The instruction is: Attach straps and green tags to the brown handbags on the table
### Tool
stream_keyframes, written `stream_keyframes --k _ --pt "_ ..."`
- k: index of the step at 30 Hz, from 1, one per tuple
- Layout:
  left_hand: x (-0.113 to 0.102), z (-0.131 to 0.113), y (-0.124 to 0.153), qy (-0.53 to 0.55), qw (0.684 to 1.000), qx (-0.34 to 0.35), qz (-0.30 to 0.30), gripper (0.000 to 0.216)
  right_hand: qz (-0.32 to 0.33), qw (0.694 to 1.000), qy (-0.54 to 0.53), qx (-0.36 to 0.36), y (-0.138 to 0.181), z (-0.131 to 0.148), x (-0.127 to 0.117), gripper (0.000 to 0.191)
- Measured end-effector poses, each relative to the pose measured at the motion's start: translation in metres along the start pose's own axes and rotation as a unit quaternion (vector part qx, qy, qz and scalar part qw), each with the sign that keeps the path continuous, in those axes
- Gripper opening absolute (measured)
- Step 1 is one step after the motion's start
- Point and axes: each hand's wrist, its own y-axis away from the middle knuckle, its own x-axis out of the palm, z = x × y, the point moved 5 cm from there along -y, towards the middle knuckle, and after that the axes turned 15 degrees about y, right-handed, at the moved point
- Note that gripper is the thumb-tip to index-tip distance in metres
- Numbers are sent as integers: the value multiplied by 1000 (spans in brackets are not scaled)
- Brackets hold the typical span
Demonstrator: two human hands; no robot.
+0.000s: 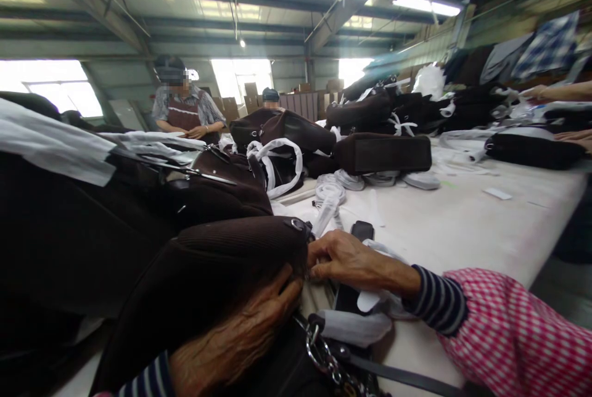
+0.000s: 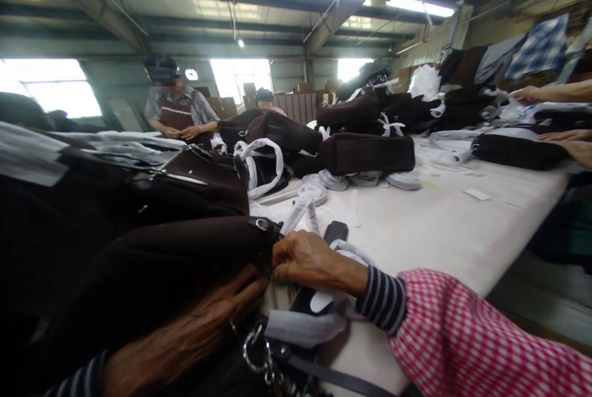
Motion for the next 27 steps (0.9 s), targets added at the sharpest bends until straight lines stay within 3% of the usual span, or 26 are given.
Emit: stream_keyframes --k 4,12,19,27 --pt "3 1 0 21 999 28 -21 76 -33 991 126 3 3 10 -3 17" --pt "-12 -18 -10 60 998 -15 19 65 3 965 259 -36 3 10 1 10" --pt "-29 -47 -27 44 999 10 -6 48 -23 900 422 -108 -6 16 18 12" --pt "-18 -30 -20 12 1000 17 2 51 -180 820 516 -170 -13 14 19 21"
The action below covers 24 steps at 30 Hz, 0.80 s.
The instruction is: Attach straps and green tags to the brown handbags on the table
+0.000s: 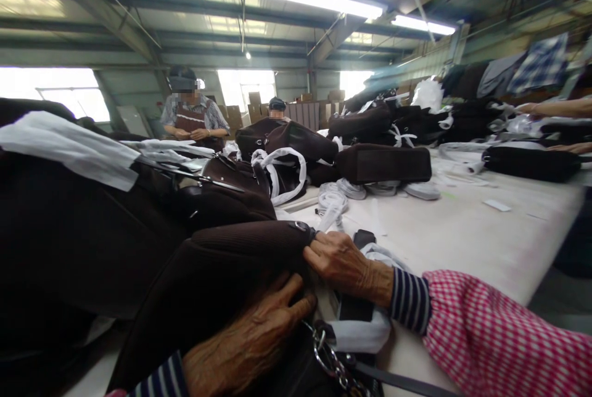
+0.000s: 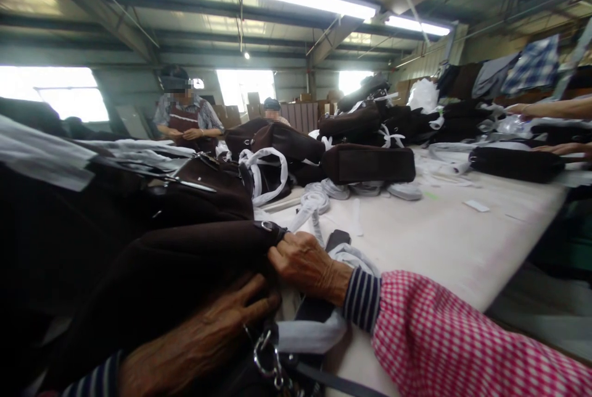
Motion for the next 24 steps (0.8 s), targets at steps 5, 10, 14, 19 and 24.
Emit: stream_keyframes --k 5,10,14,19,24 --pt "1 0 2 -12 1000 12 -13 53 -92 994 36 45 1 -7 -9 26" --pt "0 -5 0 -10 1000 -15 3 51 -50 991 -14 125 2 -22 -3 15" --pt "-2 -6 -1 17 1000 -19 -2 46 30 969 -181 166 6 -33 -1 7" --pt "1 2 3 28 1000 0 -8 53 99 902 -367 203 14 -40 -6 10" --pt "4 10 5 35 999 -5 -13 52 106 874 -414 230 24 -42 -6 9"
